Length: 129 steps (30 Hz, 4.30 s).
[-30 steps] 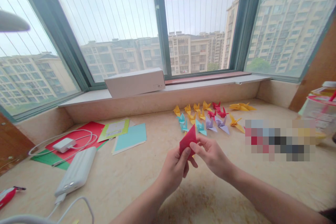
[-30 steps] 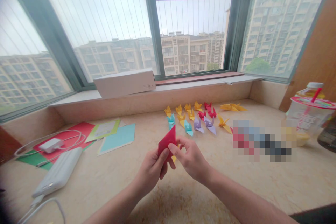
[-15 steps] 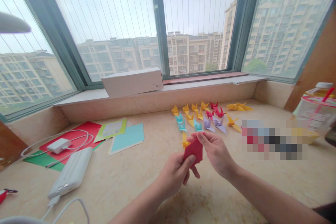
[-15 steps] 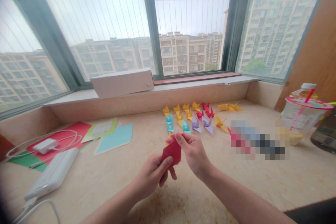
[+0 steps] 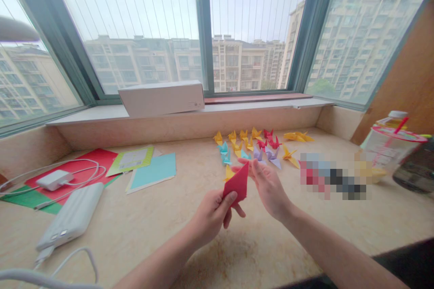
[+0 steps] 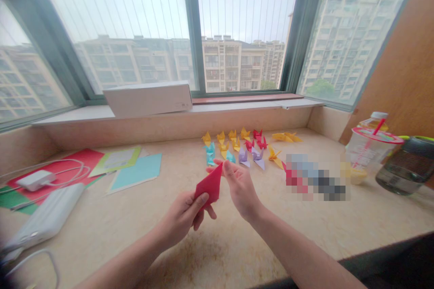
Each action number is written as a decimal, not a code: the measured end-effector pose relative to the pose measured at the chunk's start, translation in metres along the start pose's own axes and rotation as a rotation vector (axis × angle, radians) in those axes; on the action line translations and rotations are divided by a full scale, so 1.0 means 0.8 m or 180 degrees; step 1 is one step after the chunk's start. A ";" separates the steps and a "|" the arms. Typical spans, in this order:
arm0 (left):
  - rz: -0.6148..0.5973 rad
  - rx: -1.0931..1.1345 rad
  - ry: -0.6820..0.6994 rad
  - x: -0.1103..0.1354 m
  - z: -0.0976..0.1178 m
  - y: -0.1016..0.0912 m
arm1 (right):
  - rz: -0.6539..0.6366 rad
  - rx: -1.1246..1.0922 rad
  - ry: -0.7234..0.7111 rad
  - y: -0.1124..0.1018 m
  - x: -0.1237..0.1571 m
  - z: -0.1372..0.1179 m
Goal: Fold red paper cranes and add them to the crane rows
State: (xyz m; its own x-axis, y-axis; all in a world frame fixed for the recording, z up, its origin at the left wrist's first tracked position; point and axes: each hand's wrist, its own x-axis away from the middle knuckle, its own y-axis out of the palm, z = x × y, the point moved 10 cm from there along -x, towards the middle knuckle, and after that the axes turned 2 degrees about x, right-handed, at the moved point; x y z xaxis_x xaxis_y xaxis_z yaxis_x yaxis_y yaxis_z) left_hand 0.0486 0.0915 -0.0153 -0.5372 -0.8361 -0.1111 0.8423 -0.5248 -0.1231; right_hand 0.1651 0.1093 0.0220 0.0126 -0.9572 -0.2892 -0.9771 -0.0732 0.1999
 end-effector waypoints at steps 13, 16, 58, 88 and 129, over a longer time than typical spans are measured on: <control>-0.0054 -0.0100 -0.0025 0.002 0.003 0.002 | 0.0331 0.0484 -0.0170 -0.011 0.007 -0.016; -0.0085 -0.0087 -0.0074 0.002 0.003 0.003 | 0.0424 0.0442 -0.0199 -0.013 0.007 -0.017; 0.0434 0.1178 -0.0153 -0.007 0.000 -0.018 | -0.0308 0.2127 -0.1334 0.027 0.019 -0.029; 0.0461 0.1259 -0.0154 -0.006 -0.017 -0.025 | -0.1131 0.3512 -0.2668 0.077 0.056 -0.054; 0.0260 0.0655 -0.0249 -0.002 0.012 -0.015 | -0.0488 0.2021 -0.1124 0.031 0.018 -0.014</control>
State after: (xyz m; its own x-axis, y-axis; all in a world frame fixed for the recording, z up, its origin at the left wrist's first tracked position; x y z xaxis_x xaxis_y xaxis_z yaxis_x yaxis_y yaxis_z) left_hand 0.0401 0.0975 -0.0039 -0.4686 -0.8827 -0.0346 0.8784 -0.4698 0.0876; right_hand 0.1433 0.0908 0.0333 0.1941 -0.7944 -0.5756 -0.9061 0.0797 -0.4155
